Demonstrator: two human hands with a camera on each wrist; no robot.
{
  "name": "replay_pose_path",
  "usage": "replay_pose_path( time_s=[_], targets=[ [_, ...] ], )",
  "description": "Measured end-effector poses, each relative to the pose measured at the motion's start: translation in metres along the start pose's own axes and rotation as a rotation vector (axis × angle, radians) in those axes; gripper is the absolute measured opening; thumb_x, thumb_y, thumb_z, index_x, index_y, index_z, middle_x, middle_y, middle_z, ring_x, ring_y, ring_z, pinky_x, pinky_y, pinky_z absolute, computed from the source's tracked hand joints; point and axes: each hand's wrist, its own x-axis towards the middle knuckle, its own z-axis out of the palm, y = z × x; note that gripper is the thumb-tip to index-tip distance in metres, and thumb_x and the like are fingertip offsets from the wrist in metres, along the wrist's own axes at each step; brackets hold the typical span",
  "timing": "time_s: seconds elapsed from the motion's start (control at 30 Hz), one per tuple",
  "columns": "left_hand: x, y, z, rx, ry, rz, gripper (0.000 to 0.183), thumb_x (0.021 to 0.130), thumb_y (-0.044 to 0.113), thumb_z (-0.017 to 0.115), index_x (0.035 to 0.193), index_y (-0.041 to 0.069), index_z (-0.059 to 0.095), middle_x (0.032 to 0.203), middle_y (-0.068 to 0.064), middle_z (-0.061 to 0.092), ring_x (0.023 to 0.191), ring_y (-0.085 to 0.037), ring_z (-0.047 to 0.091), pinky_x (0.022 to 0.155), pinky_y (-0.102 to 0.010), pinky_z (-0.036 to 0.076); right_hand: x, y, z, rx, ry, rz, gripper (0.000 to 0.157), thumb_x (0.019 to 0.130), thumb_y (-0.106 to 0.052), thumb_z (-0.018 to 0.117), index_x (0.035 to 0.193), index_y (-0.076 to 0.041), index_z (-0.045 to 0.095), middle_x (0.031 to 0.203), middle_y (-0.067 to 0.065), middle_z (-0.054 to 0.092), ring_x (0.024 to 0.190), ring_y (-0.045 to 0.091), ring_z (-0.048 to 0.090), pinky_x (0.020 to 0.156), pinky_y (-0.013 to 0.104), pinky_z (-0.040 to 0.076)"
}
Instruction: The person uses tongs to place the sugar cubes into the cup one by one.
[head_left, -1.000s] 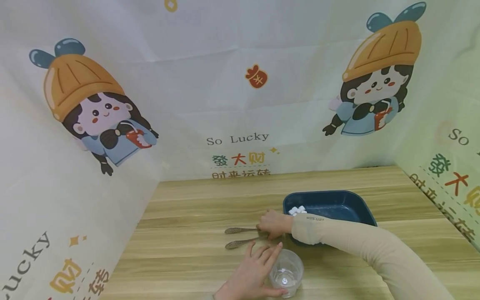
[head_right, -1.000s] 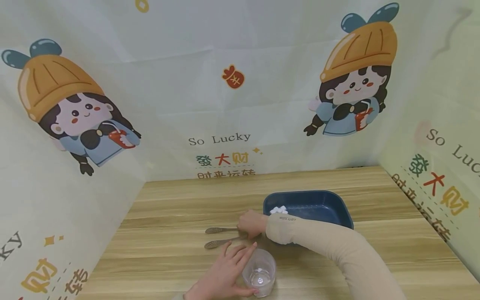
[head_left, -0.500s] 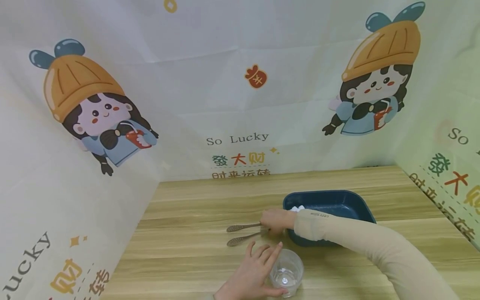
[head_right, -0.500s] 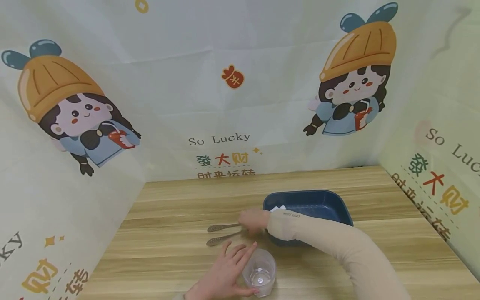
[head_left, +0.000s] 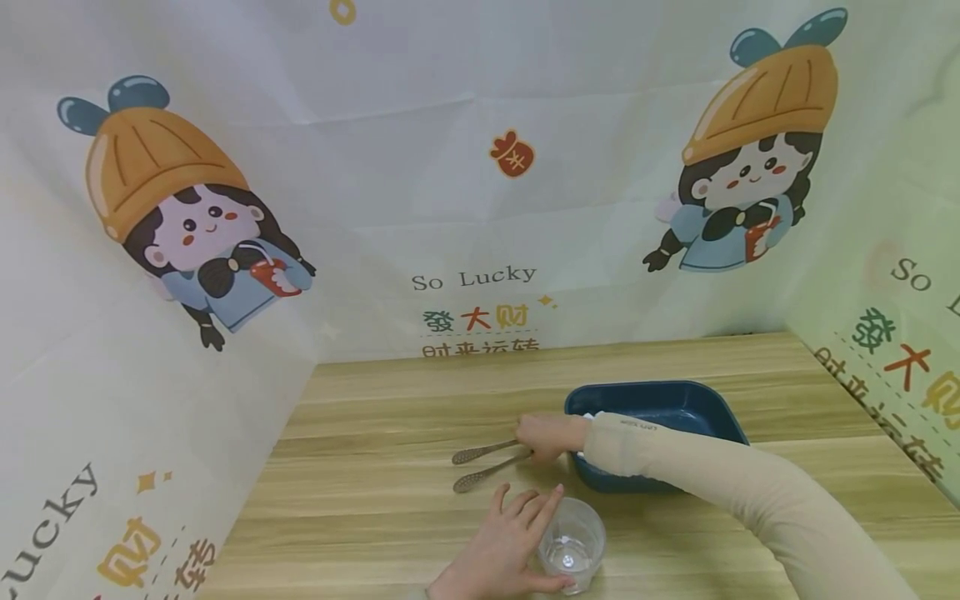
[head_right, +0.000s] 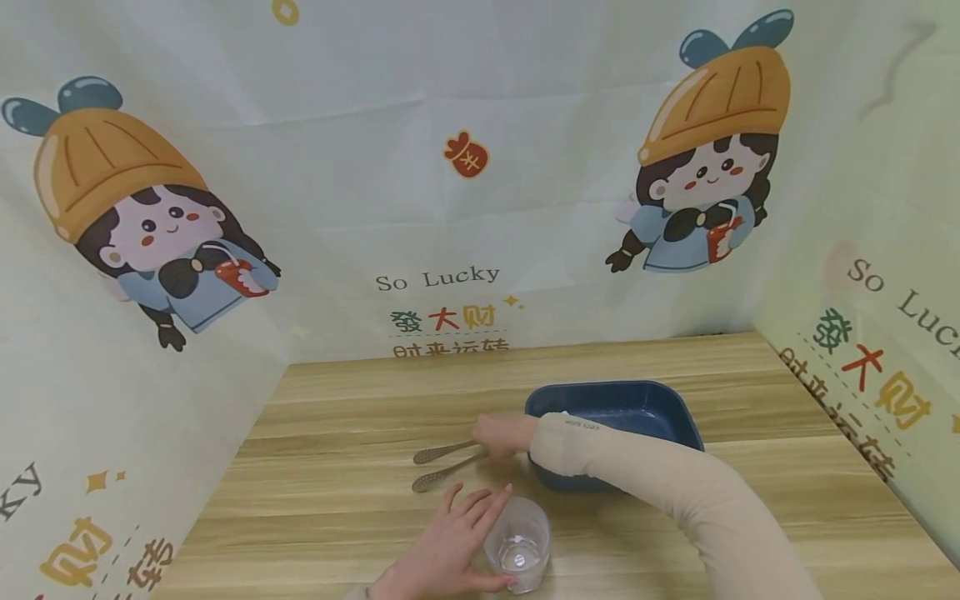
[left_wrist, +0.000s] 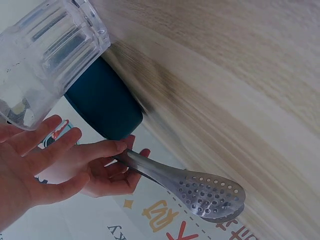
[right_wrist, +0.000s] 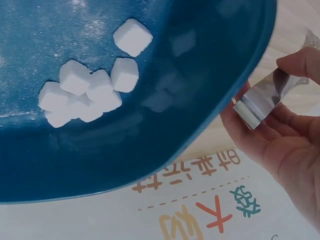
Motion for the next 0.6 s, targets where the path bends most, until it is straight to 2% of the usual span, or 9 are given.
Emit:
replay_pose_path(
  time_s=[0.1, 0.27, 0.37, 0.5, 0.6],
  targets=[
    [-0.0001, -0.0003, -0.0003, 0.008, 0.01, 0.005, 0.093, 0.076, 0.073, 0.038, 0.142, 0.009, 0.021, 0.129, 0.0, 0.05, 0.116, -0.016, 0.046, 0.093, -0.053, 0.038, 0.0021, -0.0008, -0.0008, 0.02, -0.015, 0.01, 0.017, 0.072, -0.014, 0.068, 0.082, -0.004, 0.058, 0.074, 0.001, 0.055, 0.058, 0.007, 0.043, 0.053, 0.019, 0.04],
    [-0.0002, -0.001, -0.0003, 0.015, 0.01, 0.007, 0.093, 0.075, 0.073, 0.039, 0.141, 0.008, 0.023, 0.13, 0.0, 0.05, 0.116, -0.016, 0.046, 0.092, -0.053, 0.038, 0.0032, -0.0016, -0.0027, 0.1, -0.031, 0.011, 0.037, 0.072, -0.011, 0.066, 0.107, -0.003, 0.054, 0.091, 0.005, 0.062, 0.072, 0.012, 0.055, 0.065, 0.023, 0.048],
    [-0.0005, -0.0011, -0.0008, 0.014, 0.008, 0.007, 0.093, 0.075, 0.073, 0.039, 0.141, 0.008, 0.023, 0.13, -0.001, 0.05, 0.116, -0.016, 0.046, 0.092, -0.054, 0.038, 0.0023, -0.0024, -0.0037, 0.129, -0.032, -0.002, 0.037, 0.074, -0.009, 0.063, 0.109, -0.005, 0.053, 0.1, 0.006, 0.063, 0.083, 0.016, 0.06, 0.073, 0.025, 0.05],
    [0.0, -0.0008, -0.0015, 0.013, 0.007, 0.008, 0.093, 0.076, 0.073, 0.039, 0.141, 0.008, 0.023, 0.131, -0.001, 0.049, 0.117, -0.017, 0.045, 0.093, -0.054, 0.038, 0.0006, -0.0051, -0.0053, 0.134, -0.023, 0.002, 0.045, 0.079, -0.019, 0.063, 0.12, -0.006, 0.049, 0.111, 0.007, 0.062, 0.095, 0.019, 0.061, 0.081, 0.028, 0.05],
    [0.0003, -0.0004, -0.0012, 0.022, 0.013, 0.011, 0.093, 0.076, 0.073, 0.039, 0.14, 0.007, 0.024, 0.131, -0.001, 0.048, 0.117, -0.017, 0.045, 0.093, -0.054, 0.038, -0.0003, -0.0072, -0.0057, 0.098, 0.003, 0.015, 0.055, 0.079, -0.032, 0.065, 0.126, -0.01, 0.046, 0.111, 0.006, 0.063, 0.093, 0.02, 0.062, 0.078, 0.03, 0.051]
  ],
)
